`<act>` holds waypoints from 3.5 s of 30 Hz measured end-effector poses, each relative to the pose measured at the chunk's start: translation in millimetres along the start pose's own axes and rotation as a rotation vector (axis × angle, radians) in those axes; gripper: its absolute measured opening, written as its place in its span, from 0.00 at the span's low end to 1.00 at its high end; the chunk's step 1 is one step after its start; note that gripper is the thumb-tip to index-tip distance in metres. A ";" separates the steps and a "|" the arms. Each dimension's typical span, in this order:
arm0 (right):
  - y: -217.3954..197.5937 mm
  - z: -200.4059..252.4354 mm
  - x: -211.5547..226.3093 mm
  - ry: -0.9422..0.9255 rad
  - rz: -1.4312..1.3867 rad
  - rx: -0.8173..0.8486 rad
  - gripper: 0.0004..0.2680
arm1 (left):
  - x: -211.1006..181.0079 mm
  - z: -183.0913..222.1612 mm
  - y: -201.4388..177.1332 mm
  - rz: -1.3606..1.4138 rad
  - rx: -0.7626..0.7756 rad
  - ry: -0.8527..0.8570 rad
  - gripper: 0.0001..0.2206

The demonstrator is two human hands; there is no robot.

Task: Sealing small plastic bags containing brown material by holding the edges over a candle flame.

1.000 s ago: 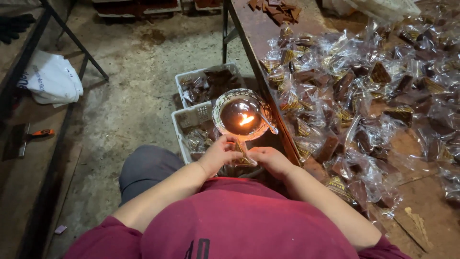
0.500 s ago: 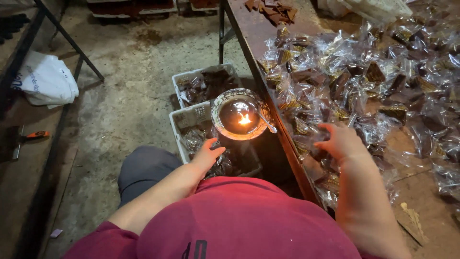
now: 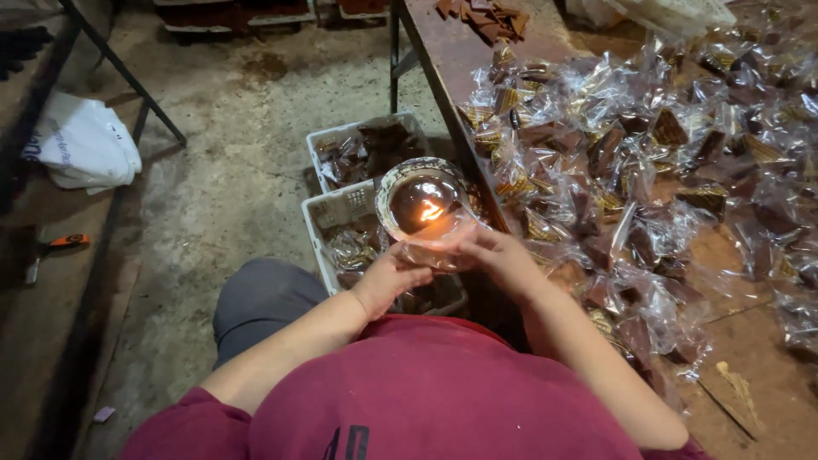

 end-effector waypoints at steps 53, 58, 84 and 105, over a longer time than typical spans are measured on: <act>37.9 -12.5 -63.0 0.432 -0.552 0.012 0.12 | 18.6 -2.3 19.0 -0.131 0.151 -0.465 0.14; 37.9 -14.3 -75.5 0.410 -0.583 0.039 0.07 | 32.8 -6.0 10.4 -0.200 0.208 -0.327 0.12; -87.8 -30.8 -80.2 0.288 1.144 -0.151 0.30 | 61.9 -37.1 -95.1 -0.438 -0.185 -0.384 0.40; 38.3 -5.9 -59.4 0.156 -0.169 0.102 0.39 | -2.4 17.9 -10.0 -0.021 -0.033 -0.133 0.24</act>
Point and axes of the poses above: each hand's wrist, its own z-axis away from the middle knuckle, its own y-axis out of the palm, x = y × z, the point moved 6 cm from there along -z, towards the middle knuckle, and after that the axes turned 12 degrees about -x, right-handed, at the moved point
